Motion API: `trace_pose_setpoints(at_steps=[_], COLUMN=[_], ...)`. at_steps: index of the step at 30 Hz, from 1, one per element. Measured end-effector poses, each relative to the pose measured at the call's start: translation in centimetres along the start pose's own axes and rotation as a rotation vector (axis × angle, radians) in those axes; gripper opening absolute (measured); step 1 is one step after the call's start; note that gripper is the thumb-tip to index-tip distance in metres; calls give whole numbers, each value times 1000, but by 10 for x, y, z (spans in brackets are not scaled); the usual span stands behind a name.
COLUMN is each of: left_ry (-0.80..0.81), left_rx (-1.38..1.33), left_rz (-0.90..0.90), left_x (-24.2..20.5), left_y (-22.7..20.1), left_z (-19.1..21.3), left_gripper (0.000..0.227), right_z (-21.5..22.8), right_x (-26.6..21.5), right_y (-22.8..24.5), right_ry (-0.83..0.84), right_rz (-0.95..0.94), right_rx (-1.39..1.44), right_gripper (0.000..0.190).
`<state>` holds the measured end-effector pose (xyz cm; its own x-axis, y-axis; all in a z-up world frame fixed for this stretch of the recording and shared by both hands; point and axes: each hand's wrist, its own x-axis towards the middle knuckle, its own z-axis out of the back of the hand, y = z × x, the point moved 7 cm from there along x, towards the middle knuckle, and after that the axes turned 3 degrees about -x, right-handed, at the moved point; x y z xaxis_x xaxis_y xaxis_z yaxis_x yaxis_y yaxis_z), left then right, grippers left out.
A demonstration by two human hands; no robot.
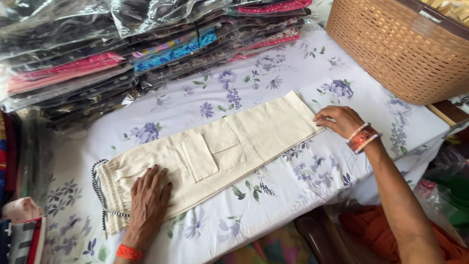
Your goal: Fold various pairs of trousers and stack them on a table.
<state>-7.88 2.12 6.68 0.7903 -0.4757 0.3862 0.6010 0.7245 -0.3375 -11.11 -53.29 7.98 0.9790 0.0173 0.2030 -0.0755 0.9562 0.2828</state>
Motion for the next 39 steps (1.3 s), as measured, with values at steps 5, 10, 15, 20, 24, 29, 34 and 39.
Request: trace_pose_setpoints(at_steps=[5, 10, 15, 20, 24, 29, 34, 39], left_ry=[17, 0, -4, -15, -23, -22, -24, -19], left_rx=[30, 13, 18, 31, 27, 39, 38, 28], left_rz=[58, 44, 36, 35, 31, 30, 23, 21], left_x=[-3, -5, -4, -6, -6, -6, -8, -7], left_y=[9, 8, 6, 10, 10, 9, 11, 10], left_z=[-8, -6, -5, -8, -8, -7, -7, -8], left_gripper=[47, 45, 45, 45, 44, 44, 44, 44], right_z=[-7, -4, -5, -7, -12, -12, 1, 1], right_x=[-22, -23, -21, -17, -22, -29, -25, -35], right_y=[-10, -3, -2, -2, 1, 18, 27, 24], right_ry=[20, -21, -11, 4, -9, -76, -17, -53], right_rz=[-51, -24, -39, -37, 33, 158, 91, 115], right_rx=[28, -17, -63, -175, -215, -361, -381, -336], right_gripper=[17, 17, 15, 12, 13, 19, 19, 19])
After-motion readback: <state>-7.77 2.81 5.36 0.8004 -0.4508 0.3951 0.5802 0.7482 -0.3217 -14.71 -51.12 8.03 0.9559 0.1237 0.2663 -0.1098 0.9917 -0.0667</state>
